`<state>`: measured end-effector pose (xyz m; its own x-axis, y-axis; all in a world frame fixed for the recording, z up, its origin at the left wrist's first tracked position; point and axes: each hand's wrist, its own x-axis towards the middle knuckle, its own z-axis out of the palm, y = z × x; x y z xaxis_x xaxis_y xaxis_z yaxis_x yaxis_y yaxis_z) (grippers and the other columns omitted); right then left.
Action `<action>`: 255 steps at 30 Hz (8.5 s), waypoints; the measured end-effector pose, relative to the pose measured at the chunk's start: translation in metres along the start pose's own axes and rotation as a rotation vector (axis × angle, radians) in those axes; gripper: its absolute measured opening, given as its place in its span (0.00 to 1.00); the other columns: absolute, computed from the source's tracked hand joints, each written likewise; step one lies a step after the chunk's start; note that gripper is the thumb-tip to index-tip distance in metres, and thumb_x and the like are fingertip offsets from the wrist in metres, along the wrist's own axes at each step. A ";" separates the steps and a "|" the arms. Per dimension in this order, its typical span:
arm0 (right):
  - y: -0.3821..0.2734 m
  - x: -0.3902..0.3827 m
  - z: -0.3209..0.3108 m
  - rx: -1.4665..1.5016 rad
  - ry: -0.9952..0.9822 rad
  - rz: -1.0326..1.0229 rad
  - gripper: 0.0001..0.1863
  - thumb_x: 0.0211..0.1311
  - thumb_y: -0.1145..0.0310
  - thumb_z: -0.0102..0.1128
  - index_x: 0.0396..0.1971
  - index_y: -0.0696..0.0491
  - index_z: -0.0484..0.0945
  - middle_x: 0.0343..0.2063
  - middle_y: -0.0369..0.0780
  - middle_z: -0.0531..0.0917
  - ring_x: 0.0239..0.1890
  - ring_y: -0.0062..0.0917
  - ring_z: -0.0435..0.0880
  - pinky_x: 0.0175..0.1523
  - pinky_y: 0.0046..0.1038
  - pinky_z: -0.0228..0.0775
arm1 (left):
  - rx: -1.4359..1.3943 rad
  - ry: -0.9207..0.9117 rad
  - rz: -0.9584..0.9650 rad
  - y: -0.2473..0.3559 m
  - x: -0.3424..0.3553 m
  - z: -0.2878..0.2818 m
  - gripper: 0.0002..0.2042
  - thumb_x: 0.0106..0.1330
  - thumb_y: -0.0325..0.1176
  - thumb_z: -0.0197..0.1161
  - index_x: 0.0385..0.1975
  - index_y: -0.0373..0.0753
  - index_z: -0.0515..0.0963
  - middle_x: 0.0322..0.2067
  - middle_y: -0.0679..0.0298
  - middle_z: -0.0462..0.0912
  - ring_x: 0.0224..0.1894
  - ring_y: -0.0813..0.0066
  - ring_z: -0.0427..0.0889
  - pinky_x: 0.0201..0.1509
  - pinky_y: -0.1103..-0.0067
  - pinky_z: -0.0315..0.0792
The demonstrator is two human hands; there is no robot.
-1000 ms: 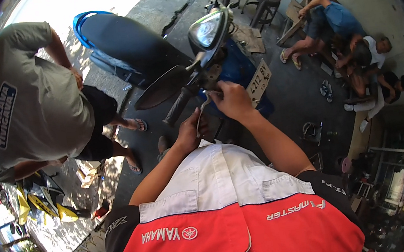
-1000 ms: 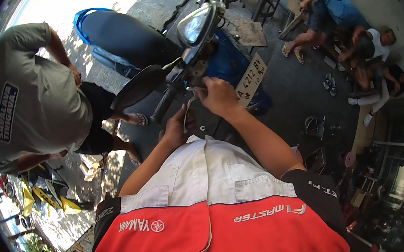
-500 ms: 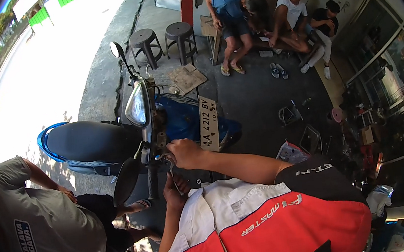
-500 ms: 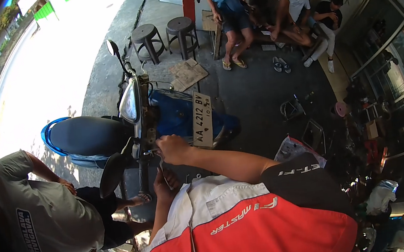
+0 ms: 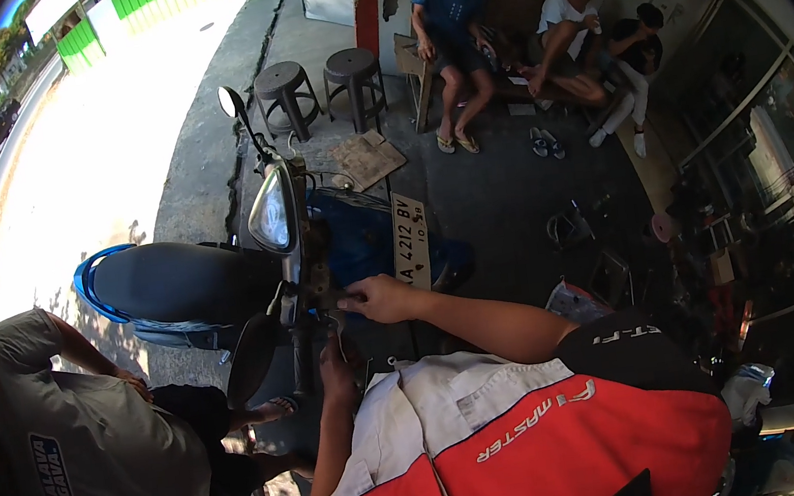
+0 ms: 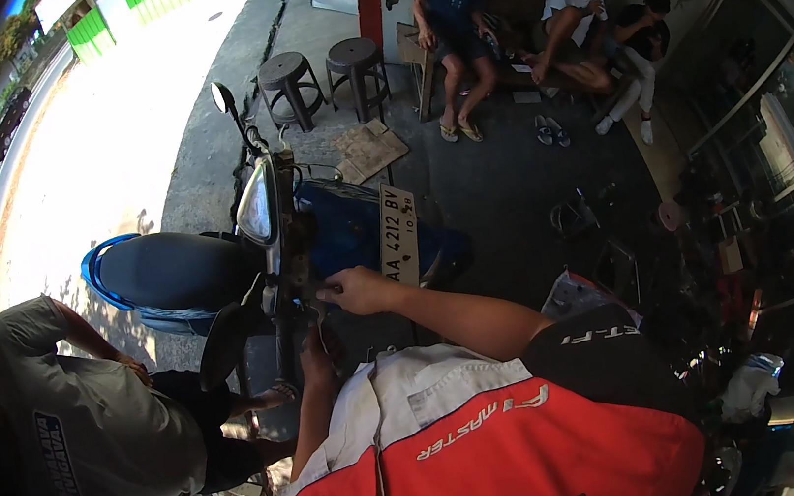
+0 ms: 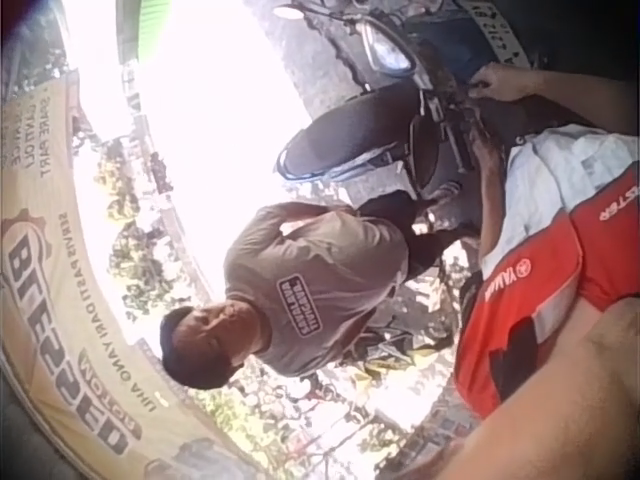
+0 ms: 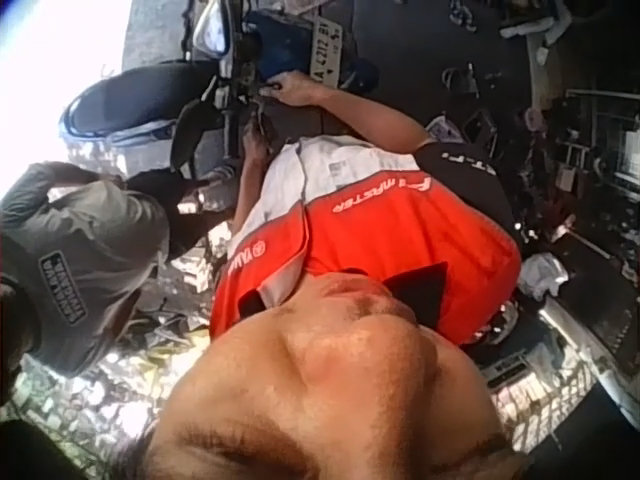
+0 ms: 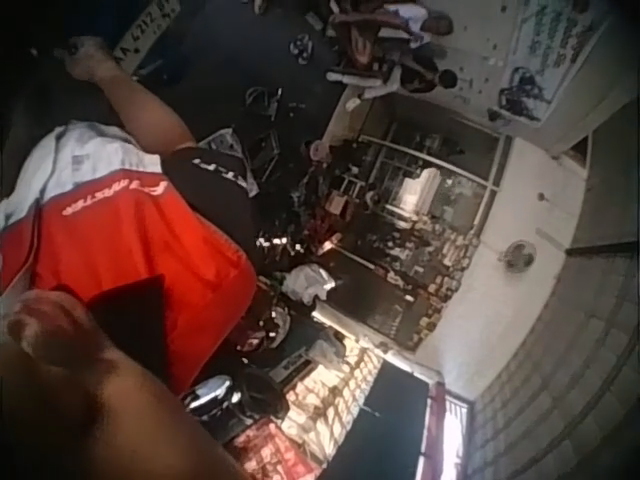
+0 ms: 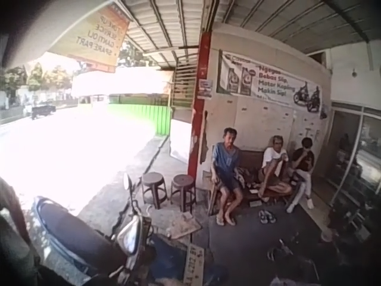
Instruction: Repairing and servicing the front assembly of a motorcycle using hand tools.
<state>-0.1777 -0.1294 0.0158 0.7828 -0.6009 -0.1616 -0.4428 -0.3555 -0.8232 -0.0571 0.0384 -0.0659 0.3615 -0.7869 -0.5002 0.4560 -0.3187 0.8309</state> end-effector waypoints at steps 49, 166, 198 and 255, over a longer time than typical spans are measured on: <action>-0.038 0.016 -0.020 0.019 -0.193 0.046 0.19 0.67 0.58 0.64 0.31 0.62 0.84 0.22 0.43 0.83 0.23 0.26 0.79 0.32 0.29 0.68 | 0.390 -0.013 0.259 0.009 0.008 0.002 0.17 0.78 0.42 0.44 0.55 0.44 0.77 0.21 0.62 0.68 0.22 0.73 0.68 0.27 0.67 0.63; -0.038 0.009 0.025 -0.458 0.169 -0.105 0.14 0.59 0.61 0.63 0.30 0.59 0.82 0.31 0.54 0.85 0.37 0.52 0.86 0.46 0.48 0.78 | -0.224 0.019 -0.027 0.000 -0.020 0.009 0.20 0.77 0.53 0.50 0.30 0.43 0.70 0.21 0.71 0.63 0.19 0.79 0.63 0.24 0.78 0.62; -0.035 0.009 0.001 0.121 -0.122 0.365 0.17 0.72 0.59 0.58 0.35 0.62 0.81 0.25 0.42 0.82 0.23 0.26 0.82 0.31 0.30 0.74 | -0.264 -0.094 0.083 0.005 -0.009 0.006 0.21 0.77 0.53 0.49 0.26 0.44 0.67 0.17 0.72 0.61 0.17 0.79 0.61 0.23 0.76 0.63; -0.036 0.014 -0.005 0.430 -0.297 0.433 0.22 0.75 0.56 0.54 0.29 0.61 0.80 0.22 0.38 0.82 0.21 0.24 0.82 0.26 0.29 0.74 | -0.256 -0.088 0.099 0.009 -0.011 0.013 0.21 0.77 0.52 0.49 0.22 0.48 0.61 0.17 0.74 0.55 0.16 0.82 0.55 0.20 0.79 0.52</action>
<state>-0.1528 -0.1284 0.0461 0.6881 -0.3804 -0.6179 -0.5783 0.2268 -0.7836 -0.0672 0.0372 -0.0494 0.3472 -0.8541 -0.3873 0.6169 -0.1030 0.7803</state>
